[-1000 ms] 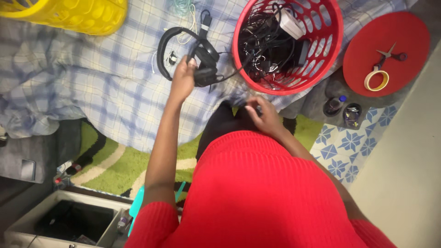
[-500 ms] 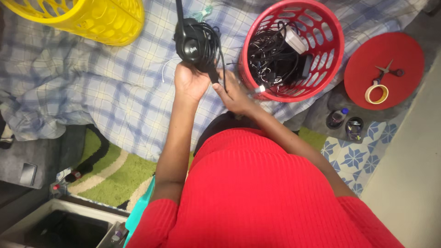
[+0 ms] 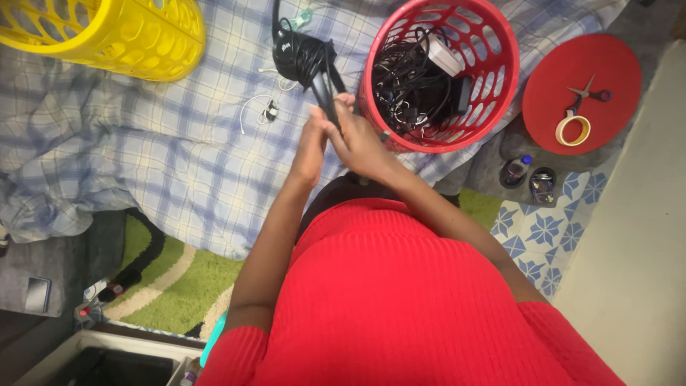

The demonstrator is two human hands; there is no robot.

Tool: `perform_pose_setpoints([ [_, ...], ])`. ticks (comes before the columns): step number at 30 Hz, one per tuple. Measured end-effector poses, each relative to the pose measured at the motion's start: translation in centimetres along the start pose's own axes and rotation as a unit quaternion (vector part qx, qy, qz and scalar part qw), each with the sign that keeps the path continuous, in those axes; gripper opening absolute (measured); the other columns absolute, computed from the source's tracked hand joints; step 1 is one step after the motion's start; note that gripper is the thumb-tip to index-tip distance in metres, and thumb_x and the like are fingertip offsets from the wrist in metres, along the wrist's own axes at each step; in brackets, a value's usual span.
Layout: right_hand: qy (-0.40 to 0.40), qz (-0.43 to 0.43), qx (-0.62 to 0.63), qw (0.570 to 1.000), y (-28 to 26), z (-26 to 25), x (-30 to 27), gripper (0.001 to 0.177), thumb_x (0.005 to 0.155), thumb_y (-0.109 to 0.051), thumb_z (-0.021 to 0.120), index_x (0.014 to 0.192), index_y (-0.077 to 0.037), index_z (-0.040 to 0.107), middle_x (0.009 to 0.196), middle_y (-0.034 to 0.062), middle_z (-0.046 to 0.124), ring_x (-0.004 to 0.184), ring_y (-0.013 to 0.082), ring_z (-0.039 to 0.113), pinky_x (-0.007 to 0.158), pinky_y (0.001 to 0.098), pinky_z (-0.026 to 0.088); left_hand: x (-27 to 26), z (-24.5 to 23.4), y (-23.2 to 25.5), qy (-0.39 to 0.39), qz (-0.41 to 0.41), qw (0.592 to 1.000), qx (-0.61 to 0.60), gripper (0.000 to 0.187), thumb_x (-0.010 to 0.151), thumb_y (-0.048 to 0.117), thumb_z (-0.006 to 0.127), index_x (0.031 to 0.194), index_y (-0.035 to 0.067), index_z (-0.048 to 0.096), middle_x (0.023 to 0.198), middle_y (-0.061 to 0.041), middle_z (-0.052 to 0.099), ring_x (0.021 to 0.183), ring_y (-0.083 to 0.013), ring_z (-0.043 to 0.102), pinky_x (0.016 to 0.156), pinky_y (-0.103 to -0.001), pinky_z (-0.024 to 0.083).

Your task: The person uses tape and scissors to secure a white cable to a black power plug, then continues wrapping tape around the plug while holding a blue pen.

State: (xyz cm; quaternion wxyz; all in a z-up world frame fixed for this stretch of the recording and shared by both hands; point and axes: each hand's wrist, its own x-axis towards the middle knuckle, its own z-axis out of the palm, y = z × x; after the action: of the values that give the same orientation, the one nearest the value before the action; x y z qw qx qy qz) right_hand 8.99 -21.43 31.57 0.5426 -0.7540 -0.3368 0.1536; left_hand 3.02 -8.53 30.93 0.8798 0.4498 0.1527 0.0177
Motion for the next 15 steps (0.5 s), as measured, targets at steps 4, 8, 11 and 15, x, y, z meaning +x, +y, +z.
perform_pose_setpoints([
  [4,-0.036,0.052,-0.093,0.994,0.2,1.0,-0.8,0.035,0.097,-0.009,0.062,0.128,0.002,0.051,0.103,0.0241,0.068,0.098,0.0455,0.064,0.084,0.0529,0.049,0.4,0.7,0.2,0.014,0.046,0.992,0.117,0.031,0.113,0.025,0.056,0.130,-0.001,0.063,0.131,-0.012,0.068,0.118,-0.0164,0.062,0.105,-0.033,0.051],
  [8,0.005,0.020,-0.091,0.996,-0.1,1.2,-1.2,0.067,0.092,-0.009,0.063,0.146,0.015,0.032,0.116,0.0325,0.059,0.110,0.0507,0.055,0.093,0.0567,0.043,0.8,1.0,0.5,-0.007,0.048,0.996,0.072,0.029,0.114,0.027,0.051,0.121,0.000,0.061,0.128,-0.014,0.069,0.118,-0.0178,0.066,0.107,-0.035,0.052],
  [11,0.000,0.035,-0.019,0.999,0.1,0.9,-2.2,0.052,0.092,-0.010,0.062,0.137,0.008,0.043,0.125,0.0329,0.055,0.122,0.0485,0.052,0.105,0.0552,0.040,1.3,1.1,0.7,-0.016,0.016,1.000,0.009,0.031,0.114,0.031,0.044,0.115,0.004,0.057,0.120,-0.017,0.074,0.097,-0.0208,0.070,0.091,-0.038,0.056],
  [15,-0.011,0.021,-0.049,0.999,1.9,0.4,-3.4,0.049,0.105,-0.013,0.060,0.144,0.008,0.039,0.142,0.0342,0.048,0.138,0.0520,0.042,0.117,0.0569,0.032,2.4,2.0,0.9,-0.060,0.044,0.997,-0.023,0.026,0.117,0.034,0.040,0.118,0.009,0.048,0.099,-0.018,0.074,0.108,-0.0279,0.074,0.102,-0.042,0.057],
])
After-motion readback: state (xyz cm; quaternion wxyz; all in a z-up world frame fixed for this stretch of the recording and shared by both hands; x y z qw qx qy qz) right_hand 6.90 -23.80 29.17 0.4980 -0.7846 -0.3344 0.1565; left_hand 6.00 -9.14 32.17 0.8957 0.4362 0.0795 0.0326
